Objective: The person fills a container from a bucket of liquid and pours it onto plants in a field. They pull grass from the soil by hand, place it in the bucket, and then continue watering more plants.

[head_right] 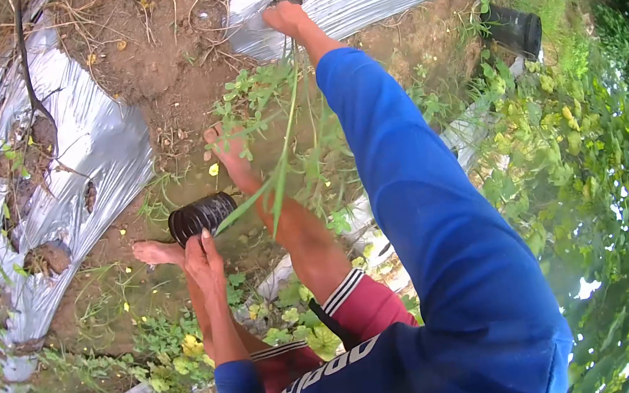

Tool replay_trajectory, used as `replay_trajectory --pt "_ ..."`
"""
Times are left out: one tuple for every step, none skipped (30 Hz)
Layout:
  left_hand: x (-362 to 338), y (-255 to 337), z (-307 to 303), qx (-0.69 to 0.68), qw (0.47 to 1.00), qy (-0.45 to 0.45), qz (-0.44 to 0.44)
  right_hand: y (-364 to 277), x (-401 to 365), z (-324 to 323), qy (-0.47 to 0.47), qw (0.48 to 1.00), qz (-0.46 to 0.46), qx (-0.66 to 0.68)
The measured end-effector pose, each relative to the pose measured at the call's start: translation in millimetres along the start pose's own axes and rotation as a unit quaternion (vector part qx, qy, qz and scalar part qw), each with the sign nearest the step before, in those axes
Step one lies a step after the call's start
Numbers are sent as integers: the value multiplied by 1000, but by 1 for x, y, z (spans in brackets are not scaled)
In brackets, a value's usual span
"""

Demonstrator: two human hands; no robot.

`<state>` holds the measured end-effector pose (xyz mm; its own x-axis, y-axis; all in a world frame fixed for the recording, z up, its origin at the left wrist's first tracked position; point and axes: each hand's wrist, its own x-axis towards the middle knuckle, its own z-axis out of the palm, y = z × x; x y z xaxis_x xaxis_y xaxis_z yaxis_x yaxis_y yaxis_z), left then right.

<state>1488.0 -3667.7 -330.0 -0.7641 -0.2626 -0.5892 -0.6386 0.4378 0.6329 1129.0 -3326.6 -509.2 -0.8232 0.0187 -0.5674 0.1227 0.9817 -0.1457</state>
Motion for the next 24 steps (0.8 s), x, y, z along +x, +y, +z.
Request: replay_trajectory --pt "8 11 -3 8 1000 -3 17 14 11 2 -5 989 -139 -48" --pt "17 21 -5 18 1000 -4 25 23 16 8 -7 956 -276 -95" --pt "27 30 -6 23 998 -23 46 30 12 19 33 960 -274 -47" --pt "38 41 -6 28 996 -45 66 24 0 10 40 963 -265 -37" --pt "48 55 -5 36 994 -48 96 14 -29 -9 -17 994 -98 54" --pt "57 69 -6 43 990 -50 127 4 -57 -33 -73 984 71 146" --pt "63 82 -6 56 989 -59 122 -1 -76 -61 -58 978 71 189" --pt "68 92 -7 63 987 -63 137 -2 -80 -87 -46 976 76 198" --pt "71 101 -6 53 986 -68 139 -1 -81 -109 -48 967 86 236" --pt "72 108 -6 45 987 -75 139 0 -86 -127 -53 955 97 274" --pt "71 117 -9 63 986 -87 130 -4 -93 -144 -48 952 101 283" --pt "72 120 -7 70 984 -84 139 -12 -96 -161 20 954 82 287" --pt "72 120 -6 83 980 -81 164 -18 -95 -166 86 951 61 290" --pt "71 118 -7 98 974 -78 186 -22 -92 -157 90 947 58 303" --pt "69 119 -9 109 976 -96 163 -23 -89 -134 182 937 1 298" --pt "66 113 -7 118 976 -93 160 -22 -89 -102 272 916 -51 290" --pt "61 107 -6 128 976 -90 154 9 -77 -22 183 977 5 105" --pt "56 104 -7 137 976 -86 148 17 -97 -7 -106 991 85 21" --pt "49 105 -9 128 977 -76 150 37 -122 31 -149 979 137 20" --pt "44 107 -11 134 977 -72 150 40 -141 27 -255 945 204 9" --pt "36 109 -17 136 979 -79 128 48 -163 41 -279 939 202 6" --pt "26 112 -23 135 981 -84 107 45 -189 36 -277 942 185 42" --pt "18 110 -25 138 984 -80 83 45 -209 25 -265 946 168 76" --pt "13 106 -22 136 984 -73 90 57 -230 34 -253 953 151 70"
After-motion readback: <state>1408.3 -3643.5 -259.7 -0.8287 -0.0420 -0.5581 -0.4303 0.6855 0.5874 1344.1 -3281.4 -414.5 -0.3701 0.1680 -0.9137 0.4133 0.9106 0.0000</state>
